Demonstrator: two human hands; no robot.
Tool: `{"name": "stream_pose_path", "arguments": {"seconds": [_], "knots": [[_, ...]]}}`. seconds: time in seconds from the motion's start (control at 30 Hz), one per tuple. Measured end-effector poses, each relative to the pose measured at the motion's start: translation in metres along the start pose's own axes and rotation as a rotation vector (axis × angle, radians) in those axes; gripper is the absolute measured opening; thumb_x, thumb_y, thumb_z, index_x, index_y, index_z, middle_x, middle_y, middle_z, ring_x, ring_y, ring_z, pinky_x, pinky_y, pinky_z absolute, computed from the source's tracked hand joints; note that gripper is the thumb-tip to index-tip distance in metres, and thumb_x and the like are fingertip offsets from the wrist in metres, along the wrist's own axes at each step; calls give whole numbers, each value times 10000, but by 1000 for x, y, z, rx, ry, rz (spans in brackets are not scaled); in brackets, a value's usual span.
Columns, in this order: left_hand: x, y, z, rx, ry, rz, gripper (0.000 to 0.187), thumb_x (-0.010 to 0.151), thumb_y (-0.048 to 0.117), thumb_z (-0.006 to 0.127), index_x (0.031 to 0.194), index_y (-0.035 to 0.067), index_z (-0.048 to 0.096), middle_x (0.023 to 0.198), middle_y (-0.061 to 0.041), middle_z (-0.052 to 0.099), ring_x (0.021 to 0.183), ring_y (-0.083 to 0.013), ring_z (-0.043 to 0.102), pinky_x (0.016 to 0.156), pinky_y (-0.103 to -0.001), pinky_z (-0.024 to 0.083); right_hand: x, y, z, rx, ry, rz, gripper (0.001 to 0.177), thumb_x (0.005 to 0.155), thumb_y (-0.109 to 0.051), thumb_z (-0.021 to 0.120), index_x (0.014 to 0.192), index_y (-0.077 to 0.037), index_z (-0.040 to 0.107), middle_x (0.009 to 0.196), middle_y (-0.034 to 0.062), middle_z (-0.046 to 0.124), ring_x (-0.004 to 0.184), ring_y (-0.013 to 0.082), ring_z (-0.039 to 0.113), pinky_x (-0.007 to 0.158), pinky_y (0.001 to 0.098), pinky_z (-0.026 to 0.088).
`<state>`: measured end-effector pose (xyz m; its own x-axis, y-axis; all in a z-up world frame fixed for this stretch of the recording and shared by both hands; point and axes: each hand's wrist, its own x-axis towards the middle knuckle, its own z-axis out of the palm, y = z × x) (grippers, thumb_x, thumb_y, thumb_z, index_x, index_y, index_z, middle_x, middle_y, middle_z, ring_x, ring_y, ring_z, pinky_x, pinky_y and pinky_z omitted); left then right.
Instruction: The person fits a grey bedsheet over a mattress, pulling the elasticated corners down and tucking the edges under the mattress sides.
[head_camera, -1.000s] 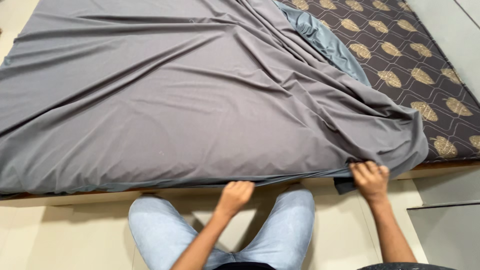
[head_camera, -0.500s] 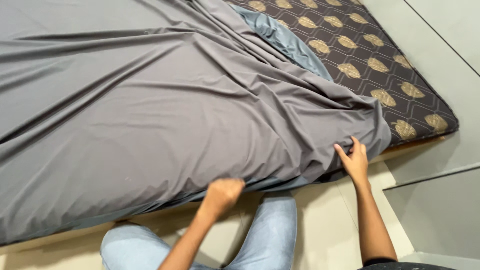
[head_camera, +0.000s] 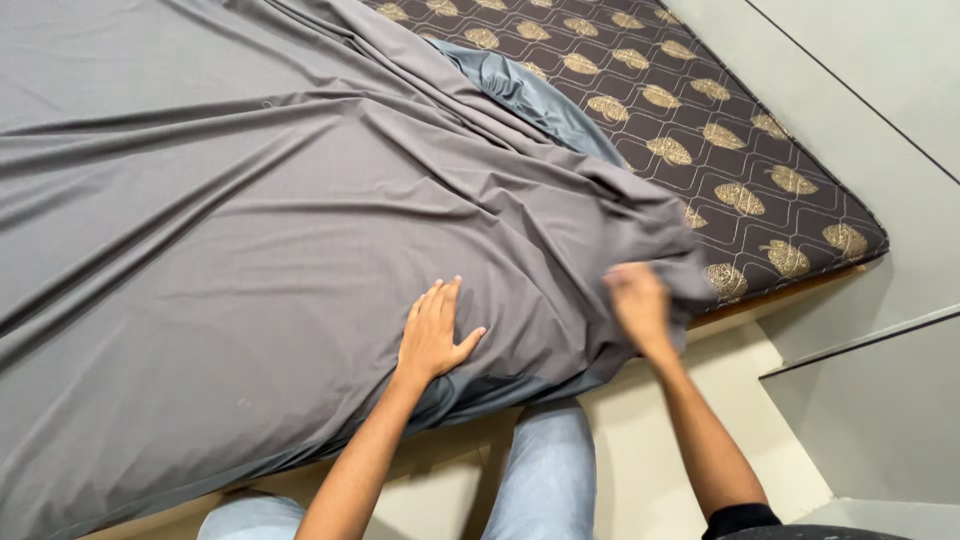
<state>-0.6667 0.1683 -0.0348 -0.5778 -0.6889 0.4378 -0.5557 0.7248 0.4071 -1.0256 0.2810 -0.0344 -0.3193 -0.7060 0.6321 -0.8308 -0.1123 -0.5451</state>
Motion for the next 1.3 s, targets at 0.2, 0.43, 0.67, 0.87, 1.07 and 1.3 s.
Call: {"name": "stream_pose_path", "arguments": {"seconds": [0.2,0.43,0.67,0.87,1.07,1.3], "knots": [[-4,0,-4,-71,71,-5,1021,843,546,733,1571,-17,292,1478,-288,462,1391,-439,431,1140,-504,348,41,-124,-11,389,-522,133,428,861,-296,768,1219,-102,636,1049,112,750,970,257,747,884,370,579],[-2,0,-4,-43,56,3,985,834,541,727,1549,-2,324,1482,-234,498,1411,-412,421,1150,-513,334,34,-96,21,-409,-750,176,764,746,-390,873,1426,-210,575,1414,230,487,1323,443,477,1022,554,461],[-8,-10,0,-50,50,30,975,851,589,681,1559,9,344,1465,-207,520,1432,-390,417,1176,-550,303,93,108,1,-321,-739,-460,372,867,-225,709,1221,-118,666,1209,130,689,1121,320,662,922,455,546],[-11,-14,2,-28,170,99,921,832,589,671,1502,14,407,1431,-193,552,1422,-386,426,1173,-577,286,228,179,-105,-1105,-77,-26,304,867,-371,677,1104,-188,730,1149,150,730,905,270,702,721,580,529],[-9,-11,7,14,138,37,794,886,539,662,1462,19,492,1356,-164,608,1401,-365,475,1172,-560,322,93,2,-49,-350,-411,-423,287,793,-218,787,1027,-101,668,987,103,652,963,304,621,890,440,498],[-8,-11,9,29,163,64,672,884,458,674,1369,10,550,1316,-161,620,1359,-367,500,1153,-549,348,-33,-121,19,-114,-407,-524,513,786,-307,793,1238,-97,673,1220,123,661,1218,332,584,1115,568,353]]}}
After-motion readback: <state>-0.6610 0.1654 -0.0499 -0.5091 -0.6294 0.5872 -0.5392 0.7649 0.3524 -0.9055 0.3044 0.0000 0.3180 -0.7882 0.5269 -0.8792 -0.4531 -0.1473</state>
